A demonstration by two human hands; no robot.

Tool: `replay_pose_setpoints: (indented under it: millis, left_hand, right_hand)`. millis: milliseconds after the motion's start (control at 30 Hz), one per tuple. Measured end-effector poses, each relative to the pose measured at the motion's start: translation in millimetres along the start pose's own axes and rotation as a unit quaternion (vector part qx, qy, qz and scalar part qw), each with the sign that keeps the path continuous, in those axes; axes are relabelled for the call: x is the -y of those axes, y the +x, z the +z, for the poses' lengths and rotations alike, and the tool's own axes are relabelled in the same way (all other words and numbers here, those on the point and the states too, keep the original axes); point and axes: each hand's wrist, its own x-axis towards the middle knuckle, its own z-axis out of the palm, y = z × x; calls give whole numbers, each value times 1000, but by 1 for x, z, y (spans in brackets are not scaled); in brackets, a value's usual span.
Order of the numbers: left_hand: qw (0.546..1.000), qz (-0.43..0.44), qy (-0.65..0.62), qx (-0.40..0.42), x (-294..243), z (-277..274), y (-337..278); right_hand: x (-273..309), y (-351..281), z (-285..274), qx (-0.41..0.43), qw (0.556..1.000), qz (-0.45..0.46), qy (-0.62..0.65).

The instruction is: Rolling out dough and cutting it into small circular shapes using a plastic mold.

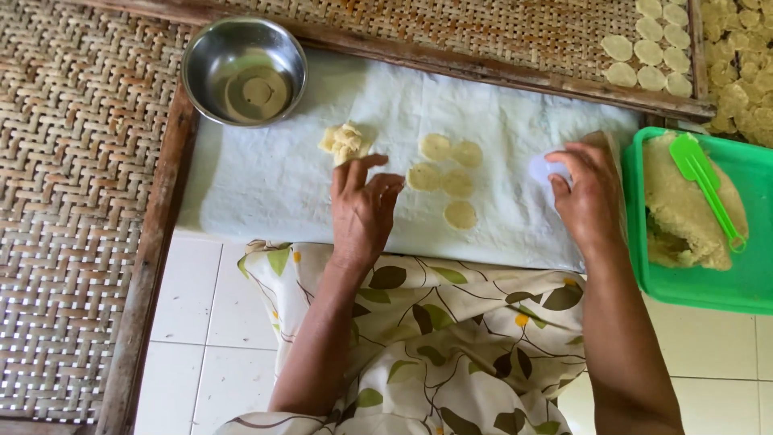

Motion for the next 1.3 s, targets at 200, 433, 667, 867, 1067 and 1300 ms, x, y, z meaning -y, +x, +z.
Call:
replay_pose_setpoints:
  millis: [200, 433, 667, 867, 1067, 1300]
  left_hand:
    - [971, 184, -65, 138, -6, 8, -18]
    - [939, 187, -168, 235, -25, 6, -22]
    - [942, 171, -174, 232, -23, 10, -22]
    - [942, 167, -180, 228, -23, 10, -23]
    - [943, 171, -179, 223, -22, 9, -24]
    - [941, 170, -197, 215, -22, 5, -26]
  right_hand:
    - [25, 23, 10, -31, 999, -2, 10]
    - [77, 30, 48, 71, 994, -67, 51]
    - [91, 36, 61, 77, 991, -112, -11]
    - [97, 33, 63, 76, 991, -108, -26]
    - [94, 40, 64, 62, 994, -84, 34]
    - [86, 57, 59, 41, 995, -31, 83]
